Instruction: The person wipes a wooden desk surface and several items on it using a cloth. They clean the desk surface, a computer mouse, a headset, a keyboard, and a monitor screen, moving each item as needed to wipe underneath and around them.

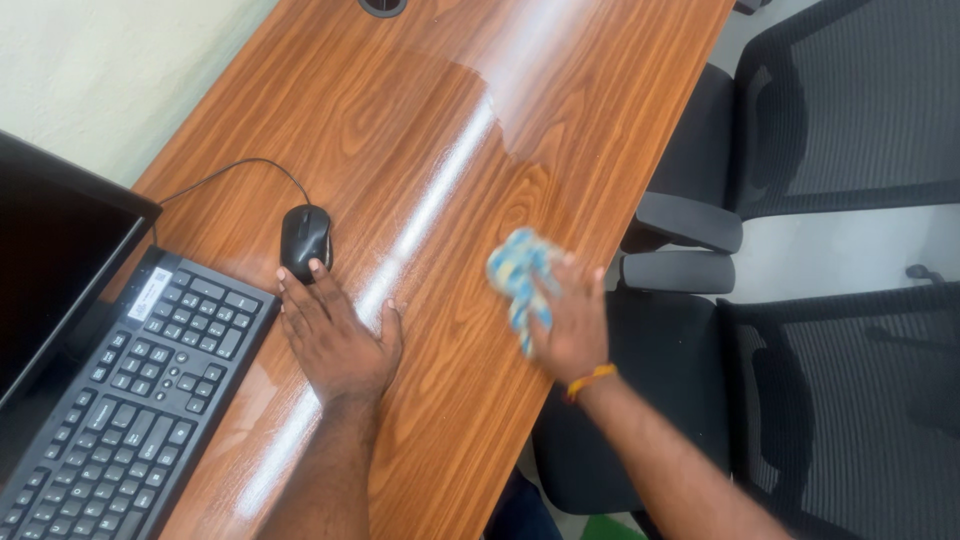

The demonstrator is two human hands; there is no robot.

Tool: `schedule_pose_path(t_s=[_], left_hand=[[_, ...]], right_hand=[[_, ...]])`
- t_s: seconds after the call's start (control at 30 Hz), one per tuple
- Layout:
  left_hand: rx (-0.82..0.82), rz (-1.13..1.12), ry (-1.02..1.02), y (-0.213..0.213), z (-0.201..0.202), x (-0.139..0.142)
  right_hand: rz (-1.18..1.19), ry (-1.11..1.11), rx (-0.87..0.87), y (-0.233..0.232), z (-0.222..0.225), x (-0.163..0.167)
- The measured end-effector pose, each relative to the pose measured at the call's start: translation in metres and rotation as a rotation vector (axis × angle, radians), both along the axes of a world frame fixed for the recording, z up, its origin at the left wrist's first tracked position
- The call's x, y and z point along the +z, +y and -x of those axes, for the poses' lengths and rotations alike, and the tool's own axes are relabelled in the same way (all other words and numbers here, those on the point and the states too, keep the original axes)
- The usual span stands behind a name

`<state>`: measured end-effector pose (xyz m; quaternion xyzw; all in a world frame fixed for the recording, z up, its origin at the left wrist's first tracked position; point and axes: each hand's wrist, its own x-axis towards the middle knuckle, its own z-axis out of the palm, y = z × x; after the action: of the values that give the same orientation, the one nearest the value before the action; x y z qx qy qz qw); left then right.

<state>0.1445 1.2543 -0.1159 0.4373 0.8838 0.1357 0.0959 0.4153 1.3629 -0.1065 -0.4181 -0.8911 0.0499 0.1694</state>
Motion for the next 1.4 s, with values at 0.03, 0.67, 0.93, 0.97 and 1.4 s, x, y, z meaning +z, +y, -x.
schedule_pose_path(t_s=[0.03, 0.67, 0.93, 0.97, 1.4], left_hand=[[0.001, 0.01, -0.001, 0.002, 0.0, 0.0], [0.03, -0.064, 0.085, 0.034, -0.029, 0.005], [0.015, -0.301, 0.231, 0.047, -0.057, 0.008], [-0.034, -0.333, 0.201, 0.056, -0.065, 0.008], [-0.099, -0.242, 0.012, 0.196, -0.062, 0.003]], right_hand=[[-0.042, 0.03, -0.078, 0.019, 0.004, -0.003], [-0.007, 0.077, 0.016, 0.124, -0.023, 0.002], [0.156, 0.125, -0.157, 0.206, 0.026, -0.003], [0.162, 0.099, -0.03, 0.196, 0.034, -0.001], [0.067, 0.088, 0.031, 0.233, -0.016, 0.011]])
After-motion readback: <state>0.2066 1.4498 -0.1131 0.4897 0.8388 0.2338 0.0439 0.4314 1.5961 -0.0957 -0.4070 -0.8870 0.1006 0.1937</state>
